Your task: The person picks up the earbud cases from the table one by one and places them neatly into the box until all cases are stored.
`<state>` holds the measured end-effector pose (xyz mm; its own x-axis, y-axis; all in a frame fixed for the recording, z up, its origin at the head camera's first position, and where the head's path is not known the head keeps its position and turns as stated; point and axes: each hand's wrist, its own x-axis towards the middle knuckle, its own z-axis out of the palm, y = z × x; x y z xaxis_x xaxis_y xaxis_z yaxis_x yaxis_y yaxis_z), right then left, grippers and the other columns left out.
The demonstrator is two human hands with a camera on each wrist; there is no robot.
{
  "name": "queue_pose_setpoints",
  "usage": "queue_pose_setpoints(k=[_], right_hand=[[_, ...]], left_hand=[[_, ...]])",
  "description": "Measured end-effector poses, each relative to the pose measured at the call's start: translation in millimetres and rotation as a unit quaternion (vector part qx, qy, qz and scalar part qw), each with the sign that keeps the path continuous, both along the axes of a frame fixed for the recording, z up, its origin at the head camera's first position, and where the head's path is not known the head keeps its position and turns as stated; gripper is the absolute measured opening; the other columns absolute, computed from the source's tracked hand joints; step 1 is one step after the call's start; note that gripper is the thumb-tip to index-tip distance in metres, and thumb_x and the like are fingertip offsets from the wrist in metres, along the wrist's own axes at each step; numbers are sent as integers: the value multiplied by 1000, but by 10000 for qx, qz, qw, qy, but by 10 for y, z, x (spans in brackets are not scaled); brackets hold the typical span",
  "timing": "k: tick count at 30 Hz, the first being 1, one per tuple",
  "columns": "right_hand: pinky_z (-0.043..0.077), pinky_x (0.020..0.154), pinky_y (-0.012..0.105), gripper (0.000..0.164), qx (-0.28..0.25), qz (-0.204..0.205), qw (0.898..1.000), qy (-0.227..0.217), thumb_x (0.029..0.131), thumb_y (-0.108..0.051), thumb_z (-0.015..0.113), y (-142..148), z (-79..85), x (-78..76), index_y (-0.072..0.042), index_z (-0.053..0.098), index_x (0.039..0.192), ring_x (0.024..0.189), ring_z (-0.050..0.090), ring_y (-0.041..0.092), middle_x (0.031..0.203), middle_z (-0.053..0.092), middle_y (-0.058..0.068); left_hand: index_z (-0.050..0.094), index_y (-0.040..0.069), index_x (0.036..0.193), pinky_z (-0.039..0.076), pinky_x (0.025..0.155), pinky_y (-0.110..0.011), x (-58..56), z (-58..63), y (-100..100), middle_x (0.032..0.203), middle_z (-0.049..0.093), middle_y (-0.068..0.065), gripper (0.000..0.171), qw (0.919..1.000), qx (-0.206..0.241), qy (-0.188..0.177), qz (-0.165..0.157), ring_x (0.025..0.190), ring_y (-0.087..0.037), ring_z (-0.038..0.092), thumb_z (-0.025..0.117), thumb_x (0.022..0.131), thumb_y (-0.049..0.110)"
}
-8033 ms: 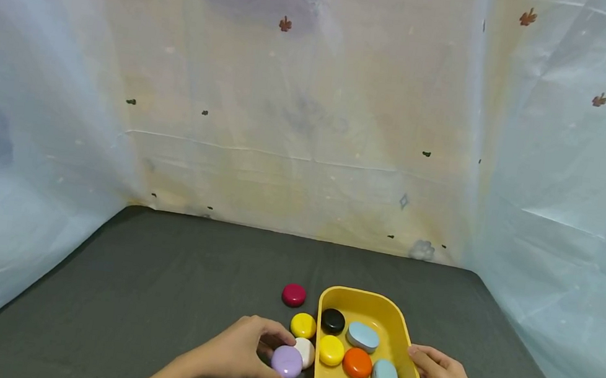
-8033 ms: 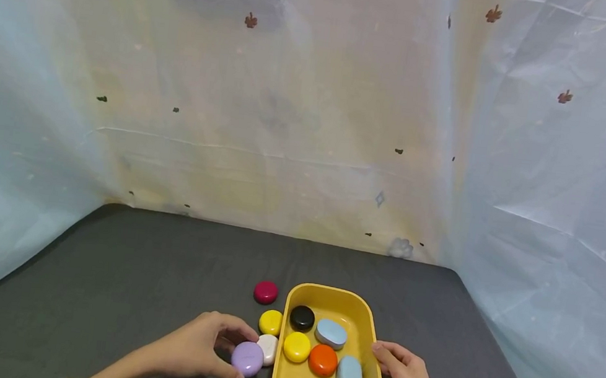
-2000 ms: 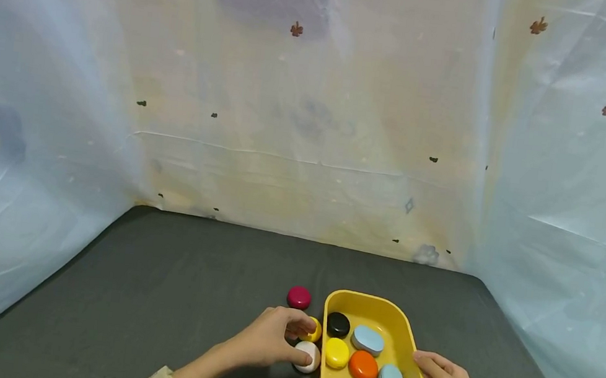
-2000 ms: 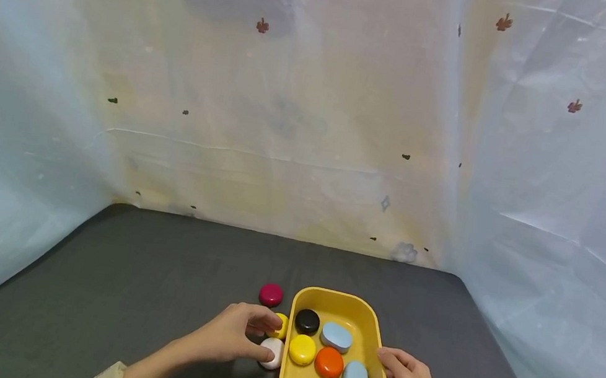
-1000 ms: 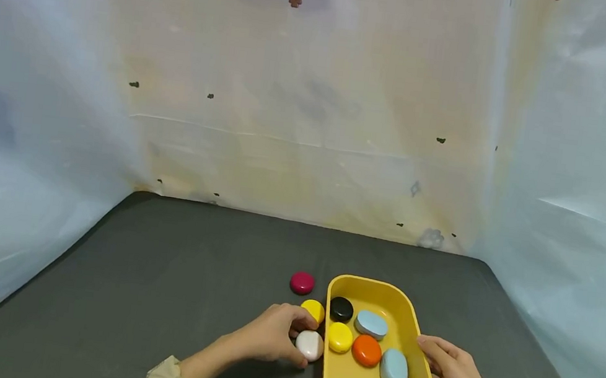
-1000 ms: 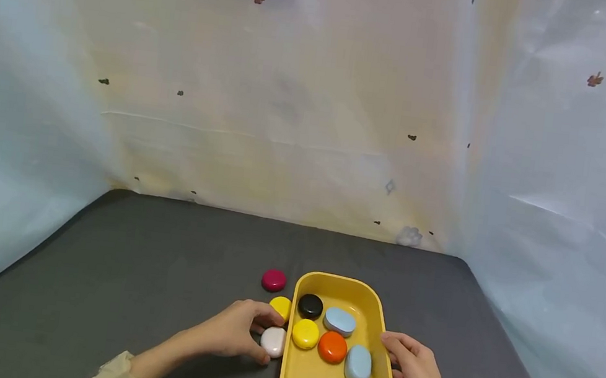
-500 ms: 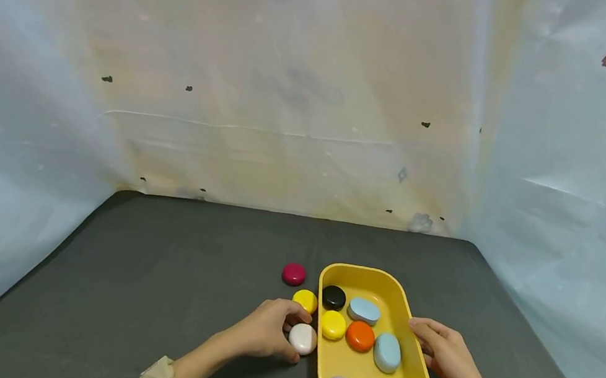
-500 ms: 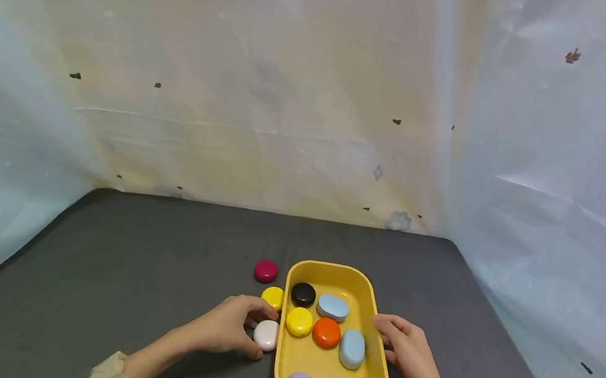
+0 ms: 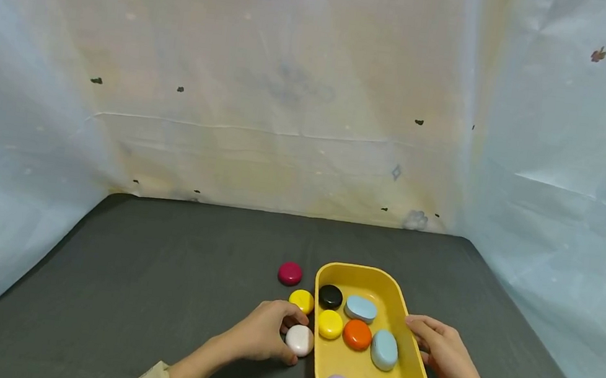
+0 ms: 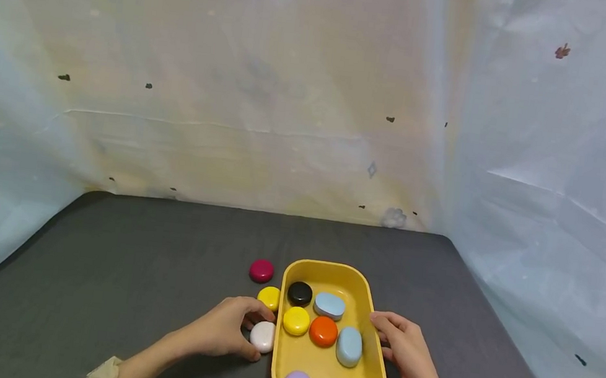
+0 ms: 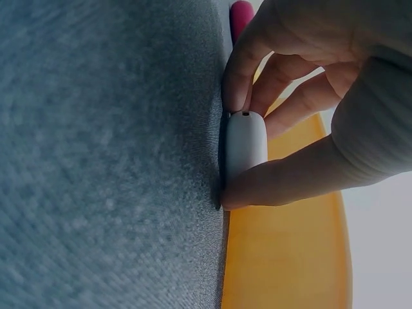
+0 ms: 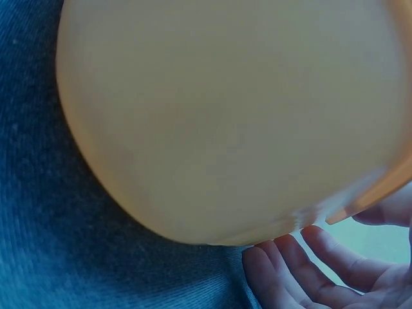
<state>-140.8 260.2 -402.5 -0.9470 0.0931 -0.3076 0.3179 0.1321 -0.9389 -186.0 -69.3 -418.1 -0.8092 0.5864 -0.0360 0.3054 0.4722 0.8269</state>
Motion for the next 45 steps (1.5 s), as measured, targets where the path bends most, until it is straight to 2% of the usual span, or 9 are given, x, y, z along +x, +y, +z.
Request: queue_pose_setpoints(k=[11,20,36,45], right_hand=[[57,77,38,49,-34,-44,10000,-12,99,-30,61,2,-12,-17,9,58,129,96,66,23,113,66,12],[56,78,40,46,120,-201,9996,-161,98,-33,62,5,-15,15,6,63,122,95,64,26,109,66,11],[56,78,42,47,102,-254,9995,-151,98,-33,61,0,-20,22,7,62,123,96,65,27,110,66,12],[56,79,42,46,44,-213,9997,-109,98,-32,61,-17,-3,16,6,62,123,97,65,27,112,65,13]], left_hand=[[70,9,106,52,74,-25,5,30,-12,93,65,9,51,9999,133,-55,36,81,-7,60,92,60,5],[69,8,106,51,72,-24,11,56,-19,92,65,9,50,9997,213,-49,61,78,-8,59,93,61,7],[67,1,110,52,73,-26,-43,213,-111,96,66,3,52,9990,270,313,155,81,-13,60,91,65,7],[67,2,111,52,75,-29,-86,250,-218,101,65,1,51,9974,223,585,358,85,-15,60,90,67,10]])
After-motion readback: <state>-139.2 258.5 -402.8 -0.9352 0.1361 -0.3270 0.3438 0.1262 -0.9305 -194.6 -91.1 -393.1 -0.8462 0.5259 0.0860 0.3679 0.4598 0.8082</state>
